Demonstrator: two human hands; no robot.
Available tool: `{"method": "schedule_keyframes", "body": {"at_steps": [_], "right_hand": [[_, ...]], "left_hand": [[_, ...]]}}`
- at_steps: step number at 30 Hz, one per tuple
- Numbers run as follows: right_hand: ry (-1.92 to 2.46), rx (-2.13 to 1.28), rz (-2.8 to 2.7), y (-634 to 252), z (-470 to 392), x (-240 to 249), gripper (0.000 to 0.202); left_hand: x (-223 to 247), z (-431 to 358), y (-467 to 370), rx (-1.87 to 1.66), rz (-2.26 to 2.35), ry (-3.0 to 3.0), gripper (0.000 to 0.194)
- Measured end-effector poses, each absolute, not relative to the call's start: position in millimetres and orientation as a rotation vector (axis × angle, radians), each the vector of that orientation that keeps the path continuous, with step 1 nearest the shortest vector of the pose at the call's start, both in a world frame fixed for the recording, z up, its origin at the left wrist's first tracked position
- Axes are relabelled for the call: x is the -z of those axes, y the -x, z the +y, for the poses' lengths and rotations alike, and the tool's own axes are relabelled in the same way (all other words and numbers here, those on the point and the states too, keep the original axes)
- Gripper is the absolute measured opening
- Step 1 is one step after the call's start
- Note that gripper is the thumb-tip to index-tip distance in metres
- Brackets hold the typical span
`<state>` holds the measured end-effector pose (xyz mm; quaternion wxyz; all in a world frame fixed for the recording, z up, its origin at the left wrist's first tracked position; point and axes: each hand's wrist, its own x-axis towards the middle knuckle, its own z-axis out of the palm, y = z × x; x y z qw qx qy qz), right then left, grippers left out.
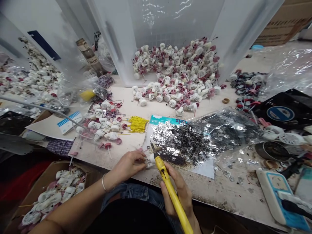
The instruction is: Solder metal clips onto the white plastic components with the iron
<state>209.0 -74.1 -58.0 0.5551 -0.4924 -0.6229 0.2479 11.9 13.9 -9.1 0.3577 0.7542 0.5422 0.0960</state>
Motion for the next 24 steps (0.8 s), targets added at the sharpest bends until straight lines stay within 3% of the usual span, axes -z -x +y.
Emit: {"method": "schedule_keyframes", "body": {"at_steps": [4, 9, 12, 14, 17, 19, 24], "right_hand": [[1.237, -0.61, -1.315, -207, -78, 63, 0.054], [1.232, -0.65, -1.248, -201, -69, 60, 0.05], [1.224, -0.638, -1.233, -201, -62, 62, 0.049], [1.229, -0.651, -1.234, -202, -59, 64, 0.048], [1.225, -0.679, -1.253, -203, -55, 68, 0.046], [1.219, -0.69, -1.267, -202, -53, 69, 0.046], [1.238, -0.692, -1.318, -200, -50, 68, 0.045]], "left_hand": [[7, 13, -17, -0.238, 1.379, -2.249, 0.059], [0, 12, -13, -0.144, 1.182, -2.269, 0.043], [-23, 7, 23, -0.122, 1.271, -2.137, 0.048], [-45, 2, 58, 0.053, 1.454, -2.049, 0.044], [-78, -5, 104, 0.541, 1.739, -1.835, 0.023], [-90, -8, 117, 0.678, 1.837, -1.763, 0.022], [-70, 22, 84, 0.31, 1.676, -1.945, 0.04]]}}
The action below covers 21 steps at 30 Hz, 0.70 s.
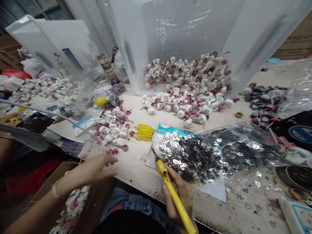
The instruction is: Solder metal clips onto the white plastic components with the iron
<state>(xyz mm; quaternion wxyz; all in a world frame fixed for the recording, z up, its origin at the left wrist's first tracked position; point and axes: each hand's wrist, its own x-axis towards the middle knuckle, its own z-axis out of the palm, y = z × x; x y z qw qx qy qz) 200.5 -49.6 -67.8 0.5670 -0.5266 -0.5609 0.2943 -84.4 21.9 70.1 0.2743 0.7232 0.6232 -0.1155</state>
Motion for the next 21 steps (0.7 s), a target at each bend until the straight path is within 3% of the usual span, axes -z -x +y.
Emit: {"method": "schedule_keyframes", "body": {"at_steps": [3, 6, 11, 16, 21], "right_hand": [[1.277, -0.676, -1.347, -202, -54, 67, 0.043], [1.342, -0.658, -1.316, -201, -62, 66, 0.041], [1.484, -0.643, -1.235, -193, -74, 58, 0.038], [1.504, -0.638, -1.18, -193, -74, 49, 0.036], [1.395, -0.595, -1.142, -202, -66, 54, 0.037]], "left_hand": [[-40, 78, 42, 0.09, 1.429, -2.044, 0.032], [-12, 152, 4, -0.241, 1.649, -2.163, 0.023], [17, 241, -25, -0.481, 1.831, -2.229, 0.048], [23, 256, -20, -0.628, 1.728, -2.281, 0.034], [15, 226, -18, -0.925, 1.526, -2.138, 0.033]]}}
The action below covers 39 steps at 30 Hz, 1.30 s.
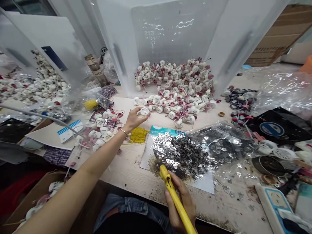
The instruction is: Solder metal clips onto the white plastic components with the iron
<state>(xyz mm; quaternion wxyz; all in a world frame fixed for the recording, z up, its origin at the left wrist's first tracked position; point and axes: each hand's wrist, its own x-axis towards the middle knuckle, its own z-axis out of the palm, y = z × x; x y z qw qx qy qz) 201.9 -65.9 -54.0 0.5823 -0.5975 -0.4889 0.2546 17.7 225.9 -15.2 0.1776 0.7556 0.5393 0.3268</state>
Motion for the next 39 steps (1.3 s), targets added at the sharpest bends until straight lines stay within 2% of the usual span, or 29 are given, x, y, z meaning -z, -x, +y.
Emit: {"method": "schedule_keyframes", "body": {"at_steps": [2, 4, 6, 8, 9, 13, 17, 20, 23, 25, 28, 31, 33, 35, 39], "right_hand": [[1.279, -0.537, -1.14, -205, -62, 54, 0.045], [1.196, -0.479, -1.092, -205, -58, 49, 0.053], [1.19, -0.451, -1.025, -203, -52, 39, 0.044], [1.224, -0.441, -1.01, -199, -46, 30, 0.017], [1.247, -0.422, -1.025, -197, -42, 27, 0.009], [1.316, -0.29, -1.303, -190, -27, 35, 0.018], [1.239, -0.279, -1.566, -187, -19, 62, 0.011], [1.174, -0.283, -1.658, -189, -25, 74, 0.012], [1.154, -0.281, -1.687, -192, -34, 74, 0.013], [1.163, -0.283, -1.678, -193, -38, 70, 0.012], [1.175, -0.289, -1.67, -190, -36, 66, 0.012], [1.184, -0.292, -1.669, -189, -27, 67, 0.01], [1.18, -0.29, -1.668, -193, -22, 68, 0.011], [1.181, -0.286, -1.661, -199, -22, 67, 0.012], [1.205, -0.342, -1.591, -203, -37, 61, 0.022]], "left_hand": [[6, 206, -19, -1.141, 1.312, -1.898, 0.03], [-6, 182, -21, -1.188, 1.129, -1.691, 0.03], [-20, 154, -25, -1.0, 1.11, -1.704, 0.032], [-30, 123, -30, -0.723, 1.189, -1.922, 0.03], [-32, 107, -34, -0.595, 1.235, -2.067, 0.029], [-28, 49, -47, -0.135, 1.276, -2.443, 0.029], [-17, 17, -41, 0.104, 1.265, -2.396, 0.031], [-14, 13, -18, -0.048, 1.186, -2.296, 0.038], [-16, 17, 11, -0.235, 1.383, -2.227, 0.024], [-17, 19, 27, -0.18, 1.487, -2.161, 0.023], [-17, 14, 36, -0.006, 1.255, -2.074, 0.022], [-9, 6, 28, -0.002, 0.968, -2.103, 0.019], [1, 2, 18, -0.097, 0.862, -2.154, 0.01], [10, 1, 7, -0.257, 0.85, -2.127, 0.012], [22, 0, -14, -0.574, 1.198, -1.834, 0.013]]}}
